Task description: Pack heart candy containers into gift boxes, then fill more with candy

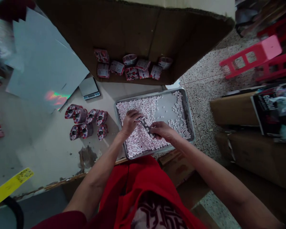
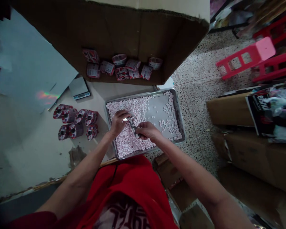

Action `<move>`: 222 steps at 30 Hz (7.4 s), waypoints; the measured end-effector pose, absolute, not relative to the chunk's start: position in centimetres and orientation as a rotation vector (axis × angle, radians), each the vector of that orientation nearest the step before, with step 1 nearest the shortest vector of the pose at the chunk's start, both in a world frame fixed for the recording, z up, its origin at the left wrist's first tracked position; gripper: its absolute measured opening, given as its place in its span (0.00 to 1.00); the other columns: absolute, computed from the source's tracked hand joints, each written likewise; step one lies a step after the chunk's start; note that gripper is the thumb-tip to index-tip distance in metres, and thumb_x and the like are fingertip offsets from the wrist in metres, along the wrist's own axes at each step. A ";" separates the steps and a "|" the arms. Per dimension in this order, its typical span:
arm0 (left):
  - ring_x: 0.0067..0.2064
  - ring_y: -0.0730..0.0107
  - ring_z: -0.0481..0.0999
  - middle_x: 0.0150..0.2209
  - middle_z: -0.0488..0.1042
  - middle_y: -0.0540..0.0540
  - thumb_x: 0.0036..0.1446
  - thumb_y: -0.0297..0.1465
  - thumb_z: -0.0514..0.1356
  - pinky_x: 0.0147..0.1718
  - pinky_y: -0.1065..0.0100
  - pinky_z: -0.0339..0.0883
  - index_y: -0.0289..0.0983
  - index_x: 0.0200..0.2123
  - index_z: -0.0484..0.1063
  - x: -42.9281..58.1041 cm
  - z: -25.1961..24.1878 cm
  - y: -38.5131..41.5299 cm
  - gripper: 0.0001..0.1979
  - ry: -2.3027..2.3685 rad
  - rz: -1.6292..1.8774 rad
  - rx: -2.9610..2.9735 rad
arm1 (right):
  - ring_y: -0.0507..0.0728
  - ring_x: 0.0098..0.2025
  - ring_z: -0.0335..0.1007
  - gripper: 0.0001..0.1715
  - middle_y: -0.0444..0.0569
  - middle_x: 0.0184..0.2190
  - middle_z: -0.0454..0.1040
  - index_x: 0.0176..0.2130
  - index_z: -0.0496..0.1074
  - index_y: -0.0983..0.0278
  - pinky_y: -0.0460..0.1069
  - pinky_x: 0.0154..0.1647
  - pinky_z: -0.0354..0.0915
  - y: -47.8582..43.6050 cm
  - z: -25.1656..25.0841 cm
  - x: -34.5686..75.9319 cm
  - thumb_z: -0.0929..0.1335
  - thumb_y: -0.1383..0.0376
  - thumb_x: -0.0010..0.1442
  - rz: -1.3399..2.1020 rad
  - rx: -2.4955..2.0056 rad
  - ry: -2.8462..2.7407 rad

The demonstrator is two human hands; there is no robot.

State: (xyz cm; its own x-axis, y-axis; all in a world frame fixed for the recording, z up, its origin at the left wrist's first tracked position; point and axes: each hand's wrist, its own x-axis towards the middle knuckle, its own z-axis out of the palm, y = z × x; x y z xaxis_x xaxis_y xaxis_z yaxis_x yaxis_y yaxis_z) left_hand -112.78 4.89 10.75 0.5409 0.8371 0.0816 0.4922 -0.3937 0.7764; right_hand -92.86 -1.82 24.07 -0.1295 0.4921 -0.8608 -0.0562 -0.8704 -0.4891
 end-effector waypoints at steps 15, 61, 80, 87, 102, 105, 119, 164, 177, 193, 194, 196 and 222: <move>0.70 0.57 0.66 0.67 0.68 0.37 0.70 0.37 0.57 0.69 0.52 0.61 0.42 0.65 0.66 -109.5 5.6 -2.3 0.23 1.464 1.061 1.694 | 0.55 0.36 0.73 0.12 0.54 0.39 0.81 0.47 0.74 0.64 0.49 0.31 0.50 -13.2 13.2 -90.8 0.62 0.69 0.69 1.114 -2.709 -1.716; 0.52 0.60 0.78 0.50 0.79 0.43 0.60 0.32 0.66 0.55 0.59 0.72 0.41 0.52 0.77 -109.8 10.9 0.5 0.16 1.215 0.849 1.550 | 0.47 0.14 0.57 0.23 0.36 0.16 0.66 0.30 0.70 0.62 0.43 0.15 0.52 -12.6 24.0 -84.5 0.78 0.52 0.40 1.723 -1.993 -0.425; 0.55 0.57 0.79 0.54 0.80 0.41 0.59 0.37 0.67 0.57 0.57 0.72 0.40 0.52 0.76 -106.6 10.4 3.3 0.18 1.163 0.875 1.296 | 0.48 0.15 0.59 0.26 0.36 0.17 0.66 0.31 0.70 0.61 0.45 0.17 0.55 -14.6 18.8 -84.0 0.79 0.50 0.38 1.579 -2.013 -0.288; 0.57 0.58 0.78 0.57 0.78 0.41 0.59 0.31 0.65 0.59 0.57 0.71 0.40 0.53 0.74 -108.5 11.0 6.5 0.18 1.160 0.930 1.358 | 0.49 0.15 0.58 0.29 0.36 0.16 0.65 0.31 0.70 0.61 0.45 0.18 0.54 -14.0 18.2 -84.5 0.80 0.49 0.35 1.562 -2.027 -0.268; 0.39 0.67 0.75 0.35 0.75 0.49 0.57 0.44 0.71 0.56 0.50 0.75 0.31 0.43 0.75 -132.2 14.0 20.0 0.22 1.585 0.418 1.865 | 0.55 0.23 0.70 0.13 0.44 0.22 0.75 0.43 0.74 0.62 0.48 0.27 0.54 -14.0 15.5 -83.3 0.69 0.58 0.60 1.244 -2.453 -1.216; 0.54 0.54 0.75 0.49 0.76 0.45 0.55 0.41 0.73 0.66 0.39 0.64 0.34 0.56 0.74 -131.0 14.6 18.1 0.29 1.526 0.467 1.929 | 0.54 0.26 0.69 0.14 0.48 0.27 0.78 0.49 0.75 0.64 0.49 0.29 0.46 -13.0 14.4 -83.9 0.67 0.65 0.65 0.961 -2.692 -1.535; 0.77 0.47 0.49 0.75 0.52 0.31 0.70 0.40 0.53 0.76 0.43 0.47 0.38 0.74 0.55 -102.7 5.0 -4.8 0.32 1.349 0.709 1.648 | 0.53 0.25 0.61 0.06 0.50 0.29 0.76 0.40 0.71 0.63 0.51 0.30 0.39 -12.8 10.2 -93.8 0.64 0.68 0.69 0.970 -2.569 -1.648; 0.32 0.68 0.70 0.30 0.73 0.52 0.41 0.46 0.77 0.32 0.71 0.60 0.42 0.62 0.76 -112.6 12.7 9.3 0.43 1.059 0.095 1.576 | 0.49 0.17 0.60 0.04 0.38 0.15 0.68 0.30 0.73 0.63 0.44 0.19 0.55 0.5 22.9 -88.5 0.70 0.67 0.49 2.071 -1.927 -0.985; 0.63 0.44 0.70 0.70 0.59 0.29 0.50 0.37 0.76 0.64 0.49 0.65 0.39 0.67 0.66 -113.8 10.1 4.5 0.43 1.150 0.350 1.939 | 0.48 0.16 0.56 0.10 0.38 0.16 0.68 0.32 0.77 0.63 0.44 0.18 0.50 -0.4 24.3 -87.3 0.72 0.60 0.49 2.078 -1.855 -0.916; 0.66 0.54 0.68 0.63 0.71 0.39 0.61 0.40 0.66 0.66 0.52 0.62 0.41 0.58 0.71 -108.1 6.5 6.5 0.24 1.721 0.832 1.591 | 0.59 0.43 0.72 0.14 0.58 0.43 0.80 0.49 0.74 0.67 0.50 0.39 0.53 -2.5 9.9 -87.1 0.60 0.71 0.71 0.717 -2.532 -1.947; 0.66 0.55 0.68 0.64 0.70 0.39 0.61 0.40 0.66 0.66 0.52 0.62 0.41 0.60 0.70 -106.9 6.4 6.0 0.25 1.710 0.837 1.543 | 0.59 0.44 0.72 0.15 0.58 0.43 0.80 0.49 0.74 0.66 0.50 0.39 0.53 -2.6 9.9 -88.3 0.60 0.71 0.71 0.775 -2.525 -1.915; 0.65 0.56 0.69 0.63 0.71 0.40 0.61 0.40 0.65 0.65 0.54 0.63 0.40 0.61 0.69 -104.7 6.5 4.5 0.26 1.671 0.823 1.435 | 0.59 0.43 0.72 0.16 0.56 0.43 0.80 0.49 0.74 0.65 0.50 0.39 0.54 -3.3 9.9 -90.3 0.59 0.69 0.72 0.894 -2.521 -1.777; 0.59 0.56 0.74 0.54 0.80 0.45 0.50 0.17 0.59 0.63 0.56 0.66 0.43 0.53 0.81 -108.6 12.1 4.3 0.29 1.312 0.469 1.923 | 0.47 0.15 0.59 0.09 0.37 0.13 0.67 0.30 0.73 0.64 0.43 0.16 0.54 -2.9 23.2 -87.7 0.74 0.66 0.46 1.992 -1.843 -0.737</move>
State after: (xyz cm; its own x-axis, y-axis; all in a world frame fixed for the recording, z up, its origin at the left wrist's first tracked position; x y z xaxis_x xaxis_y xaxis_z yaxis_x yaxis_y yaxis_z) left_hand -108.58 4.30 12.10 0.4076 0.9067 -0.1089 0.6328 -0.1945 0.7495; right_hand -87.66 -2.87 23.19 -0.1101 0.5634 -0.8188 0.1054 -0.8125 -0.5733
